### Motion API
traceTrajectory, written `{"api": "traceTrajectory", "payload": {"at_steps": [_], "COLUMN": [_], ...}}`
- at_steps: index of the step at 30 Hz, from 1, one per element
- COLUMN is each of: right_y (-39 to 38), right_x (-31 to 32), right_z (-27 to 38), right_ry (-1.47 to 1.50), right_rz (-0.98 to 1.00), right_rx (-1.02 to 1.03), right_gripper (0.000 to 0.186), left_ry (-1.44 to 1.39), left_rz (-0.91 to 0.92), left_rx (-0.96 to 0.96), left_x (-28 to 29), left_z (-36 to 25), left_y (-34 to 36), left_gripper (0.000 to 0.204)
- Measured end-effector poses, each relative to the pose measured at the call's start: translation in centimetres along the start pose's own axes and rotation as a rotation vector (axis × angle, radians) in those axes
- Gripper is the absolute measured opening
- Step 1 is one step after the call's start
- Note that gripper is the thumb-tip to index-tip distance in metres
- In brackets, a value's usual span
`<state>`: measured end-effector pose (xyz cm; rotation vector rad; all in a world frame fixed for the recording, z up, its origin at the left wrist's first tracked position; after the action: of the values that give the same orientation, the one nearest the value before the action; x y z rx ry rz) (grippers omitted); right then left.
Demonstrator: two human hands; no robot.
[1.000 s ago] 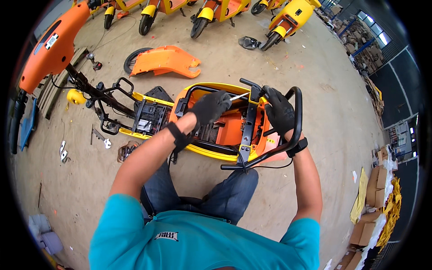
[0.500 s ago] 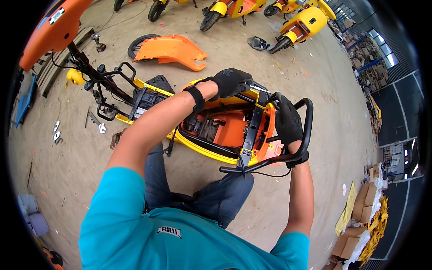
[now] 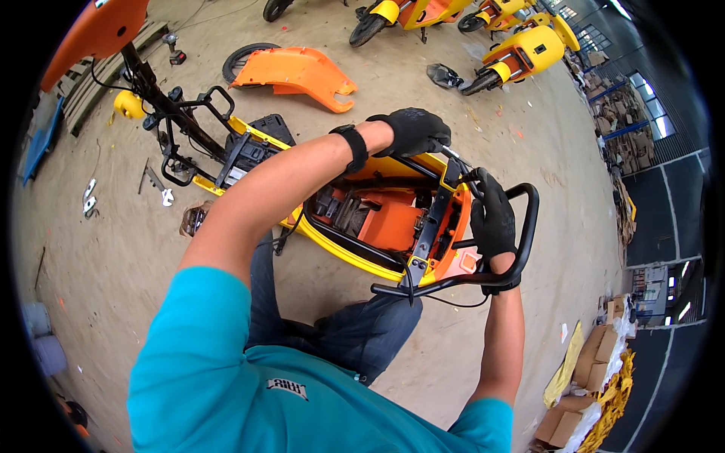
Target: The person unscrews bolts from a bracket on an orange scooter using a screwdriver, removes the bracket, and then uses a screwdriver on a wire assembly inside the battery compartment.
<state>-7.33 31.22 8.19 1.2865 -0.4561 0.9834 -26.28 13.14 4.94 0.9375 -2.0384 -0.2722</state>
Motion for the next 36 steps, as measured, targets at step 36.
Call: {"api": "traceTrajectory", "payload": {"at_steps": [36], "right_y": [-0.4], "right_x": [0.2], "right_z": [0.2], "right_ry": [0.140], "right_rz": [-0.178], "right_rx": [-0.172], "right_gripper": [0.032], "left_ry": [0.253], "left_rz": [-0.070], "left_rx": [0.060], "left_x": [-0.6], "left_z": [-2.1], "left_y": [-2.0], "left_gripper": [0.018]}}
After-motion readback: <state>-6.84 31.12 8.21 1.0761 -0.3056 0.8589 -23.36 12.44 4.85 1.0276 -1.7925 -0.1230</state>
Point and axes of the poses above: each hand's wrist, its own y-axis towards the middle knuckle, its own x-axis out of the back of the hand, z = x × y, the point moved 2 cm from there along y, towards the middle knuckle, and after that the axes turned 15 degrees about -z, right-handed, at the moved point
